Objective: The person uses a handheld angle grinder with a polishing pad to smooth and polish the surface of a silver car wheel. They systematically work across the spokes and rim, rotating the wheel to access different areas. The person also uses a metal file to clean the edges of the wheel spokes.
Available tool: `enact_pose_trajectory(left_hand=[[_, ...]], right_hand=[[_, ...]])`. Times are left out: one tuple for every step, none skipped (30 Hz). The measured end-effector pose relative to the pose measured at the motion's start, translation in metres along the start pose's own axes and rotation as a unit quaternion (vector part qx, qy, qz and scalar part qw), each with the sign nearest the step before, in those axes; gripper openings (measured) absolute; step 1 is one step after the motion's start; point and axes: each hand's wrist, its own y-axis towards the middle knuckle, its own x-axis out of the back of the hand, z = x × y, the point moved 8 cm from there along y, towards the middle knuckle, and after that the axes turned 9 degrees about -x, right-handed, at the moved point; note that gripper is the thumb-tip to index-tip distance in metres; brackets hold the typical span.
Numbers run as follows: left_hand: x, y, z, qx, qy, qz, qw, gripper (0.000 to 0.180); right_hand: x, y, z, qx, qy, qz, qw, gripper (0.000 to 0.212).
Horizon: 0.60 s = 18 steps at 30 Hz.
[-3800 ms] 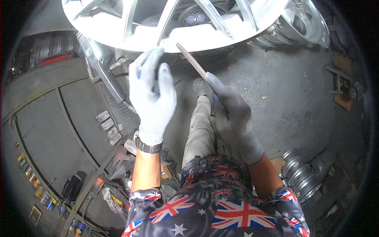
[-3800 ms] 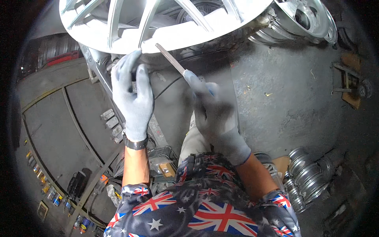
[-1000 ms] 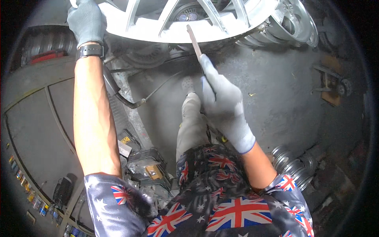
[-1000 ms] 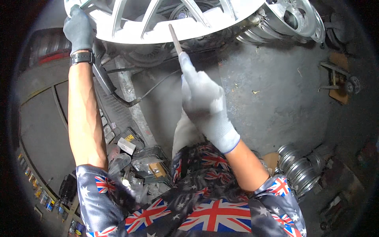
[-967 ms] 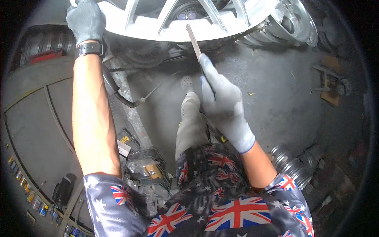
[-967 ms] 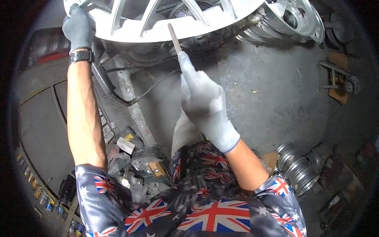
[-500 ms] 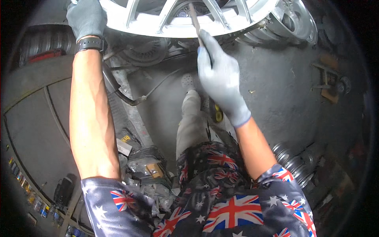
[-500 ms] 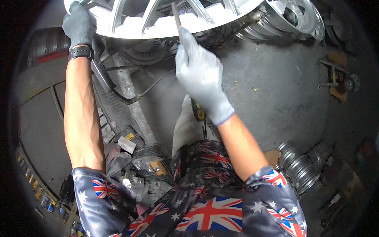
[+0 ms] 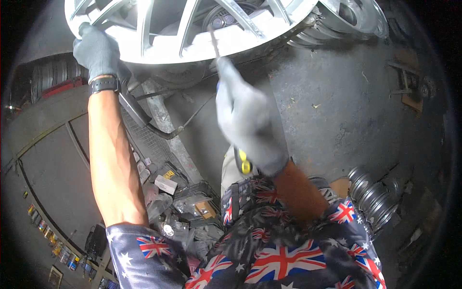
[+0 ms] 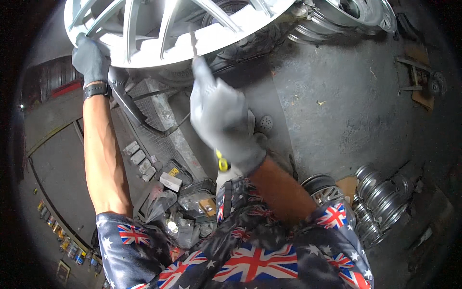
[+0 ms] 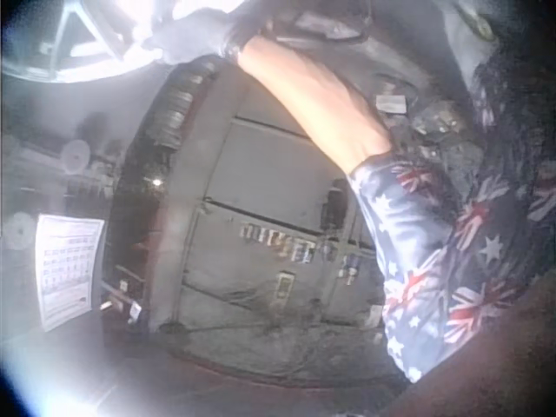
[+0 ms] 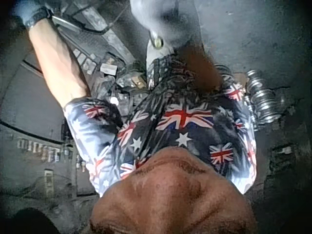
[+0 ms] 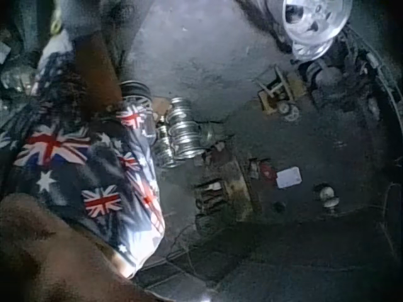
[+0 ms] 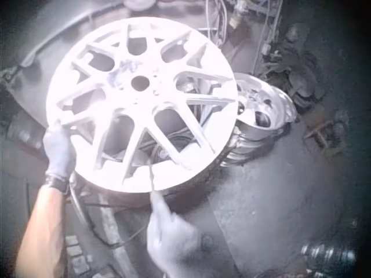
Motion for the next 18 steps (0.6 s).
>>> enact_pose_trajectory(left_hand=[[0.0,0.0,0.0,-0.006,-0.002,-0.003,1.0,0.056],[-0.001,0.0,-0.003,-0.02,0.0,0.001,1.0,0.054],[-0.001,0.0,-0.007,-0.033,0.003,0.005,0.999,0.053],[-0.001,0.0,-0.009,-0.047,0.008,0.007,0.999,0.052],[0.001,0.01,-0.009,-0.139,0.151,0.035,0.978,0.051],[0.002,0.025,0.002,-0.228,0.287,0.061,0.928,0.05],[-0.005,0.021,-0.005,-0.273,0.363,0.078,0.888,0.05],[-0.011,0.017,-0.011,-0.319,0.434,0.086,0.839,0.049],[-0.004,0.019,-0.005,-0.254,0.329,0.069,0.907,0.05],[-0.005,0.019,-0.006,-0.188,0.212,0.052,0.958,0.05],[-0.001,0.014,-0.002,-0.111,0.099,0.034,0.988,0.051],[0.0,0.008,-0.006,-0.079,0.092,0.012,0.993,0.052],[0.0,0.008,-0.006,-0.086,0.088,0.014,0.992,0.053],[0.0,0.011,-0.003,-0.092,0.085,0.016,0.992,0.054],[0.0,0.014,0.0,-0.099,0.08,0.018,0.992,0.055],[0.002,0.018,0.003,-0.114,0.103,0.019,0.988,0.056],[0.004,0.021,0.005,-0.129,0.126,0.019,0.984,0.057],[0.004,0.023,0.008,-0.144,0.149,0.018,0.978,0.057]], right_hand=[[-0.003,-0.013,0.004,-0.036,-0.003,0.042,0.998,0.051],[-0.007,-0.02,-0.002,-0.002,-0.015,0.03,0.999,0.052],[-0.005,-0.018,-0.008,0.016,-0.018,0.013,1.0,0.052],[-0.003,-0.018,-0.014,0.035,-0.02,-0.001,0.999,0.051],[0.002,-0.003,-0.018,0.038,-0.012,-0.019,0.999,0.05],[0.007,0.01,-0.02,0.055,-0.015,-0.058,0.997,0.048],[0.009,0.022,-0.019,0.058,-0.009,-0.07,0.996,0.048],[0.01,0.023,-0.017,0.037,-0.009,-0.05,0.998,0.049],[0.01,0.02,-0.016,0.016,-0.009,-0.03,0.999,0.05],[0.005,0.012,-0.021,-0.025,-0.026,0.003,0.999,0.051],[-0.003,-0.003,-0.027,-0.064,-0.042,0.046,0.996,0.052],[-0.006,-0.018,-0.029,-0.052,-0.016,0.059,0.997,0.054],[-0.003,-0.017,-0.031,-0.05,-0.002,0.054,0.997,0.053],[-0.001,-0.014,-0.033,-0.048,0.011,0.049,0.998,0.053],[0.002,-0.008,-0.035,-0.046,0.024,0.044,0.998,0.052],[0.014,0.008,-0.03,-0.018,-0.014,0.015,1.0,0.05],[0.018,0.02,-0.026,0.023,-0.028,-0.032,0.999,0.048],[0.015,0.021,-0.026,0.032,-0.027,-0.053,0.998,0.048]])
